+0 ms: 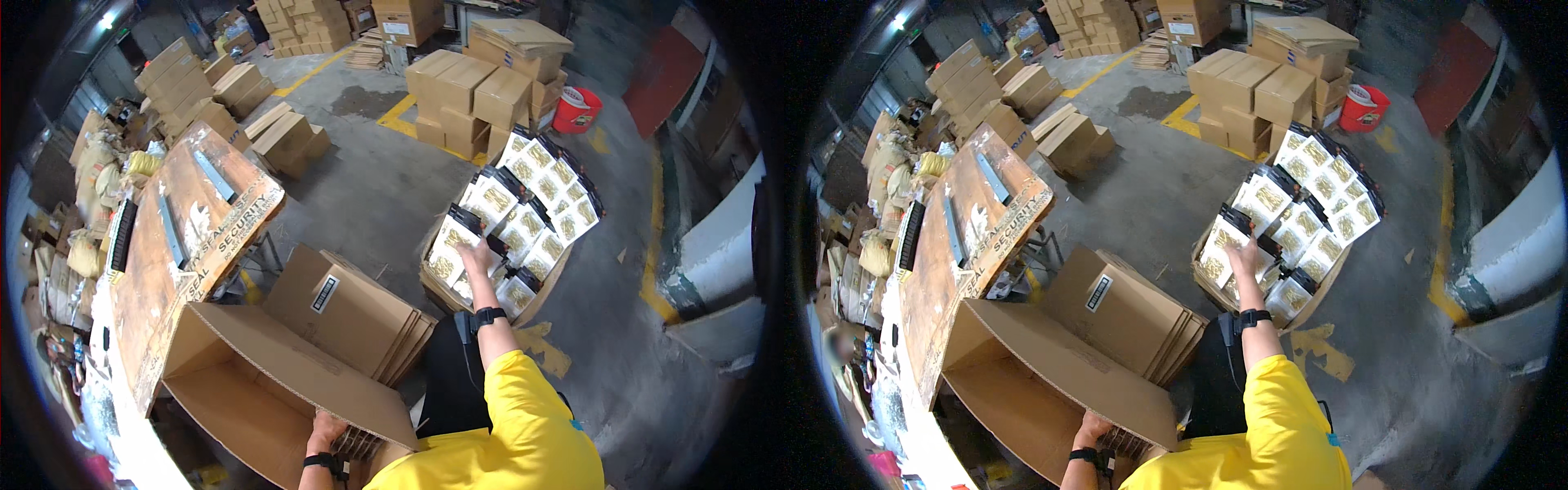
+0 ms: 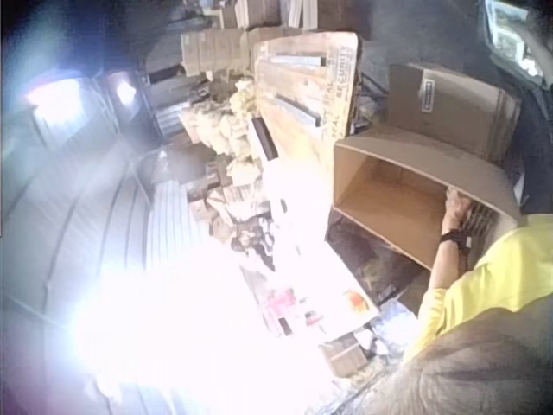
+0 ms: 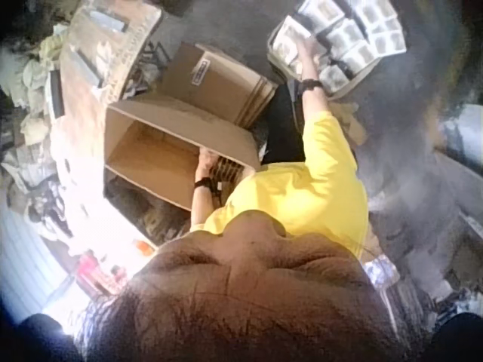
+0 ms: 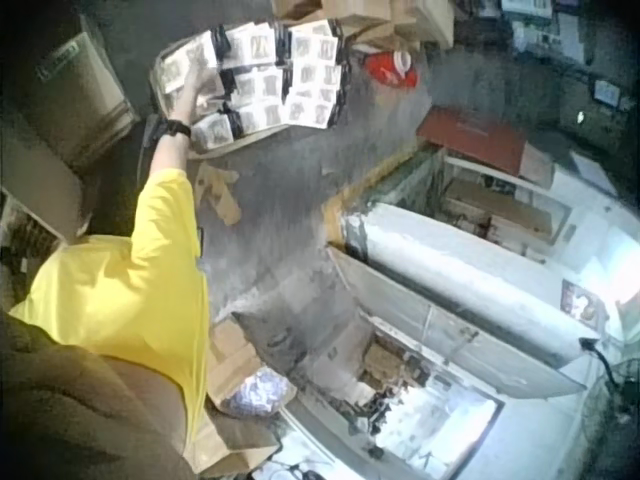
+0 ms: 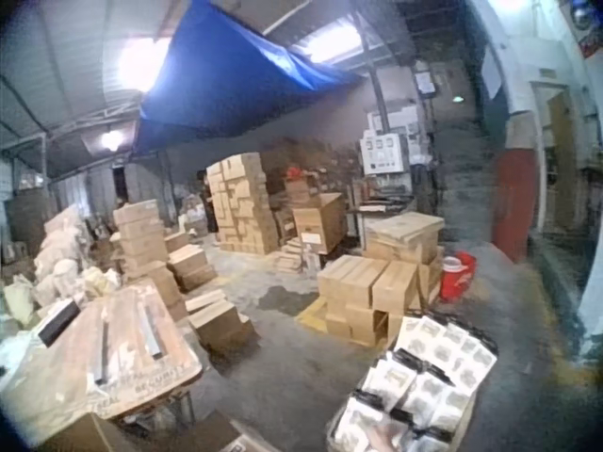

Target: The person is assembling a cardboard box using a tape dispenser and filling it with packaged items.

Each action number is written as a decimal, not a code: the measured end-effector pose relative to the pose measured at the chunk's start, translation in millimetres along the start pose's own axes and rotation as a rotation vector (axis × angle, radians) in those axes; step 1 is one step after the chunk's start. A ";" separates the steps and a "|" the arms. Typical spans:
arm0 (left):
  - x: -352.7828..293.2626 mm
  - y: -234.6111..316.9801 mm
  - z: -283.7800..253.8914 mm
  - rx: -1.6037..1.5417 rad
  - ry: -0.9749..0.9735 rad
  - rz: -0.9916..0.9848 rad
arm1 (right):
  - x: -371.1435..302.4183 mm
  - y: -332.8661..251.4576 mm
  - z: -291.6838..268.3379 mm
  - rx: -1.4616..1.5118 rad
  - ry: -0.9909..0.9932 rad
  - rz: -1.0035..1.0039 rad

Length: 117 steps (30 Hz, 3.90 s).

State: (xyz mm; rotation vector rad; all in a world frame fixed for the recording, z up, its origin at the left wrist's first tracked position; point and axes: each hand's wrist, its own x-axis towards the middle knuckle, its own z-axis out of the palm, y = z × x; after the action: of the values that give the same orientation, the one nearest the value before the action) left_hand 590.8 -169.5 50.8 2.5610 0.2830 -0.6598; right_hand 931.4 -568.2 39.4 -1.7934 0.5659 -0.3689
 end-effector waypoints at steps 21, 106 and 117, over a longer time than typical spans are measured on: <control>9.7 5.0 -22.6 -0.552 0.219 -0.064 | -65.3 -138.4 -49.1 0.923 -0.132 0.225; 39.0 -120.5 100.4 -0.444 0.813 -0.022 | 114.6 28.7 -16.5 0.489 0.138 0.196; 55.1 -112.1 102.8 -0.615 0.782 -0.057 | 114.8 44.6 -12.4 0.346 0.332 0.041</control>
State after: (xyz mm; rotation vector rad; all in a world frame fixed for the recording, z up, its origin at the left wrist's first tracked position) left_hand 562.6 -119.3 -100.4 2.0823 0.6878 0.4045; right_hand 1012.2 -651.3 -3.9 -1.3937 0.7210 -0.7005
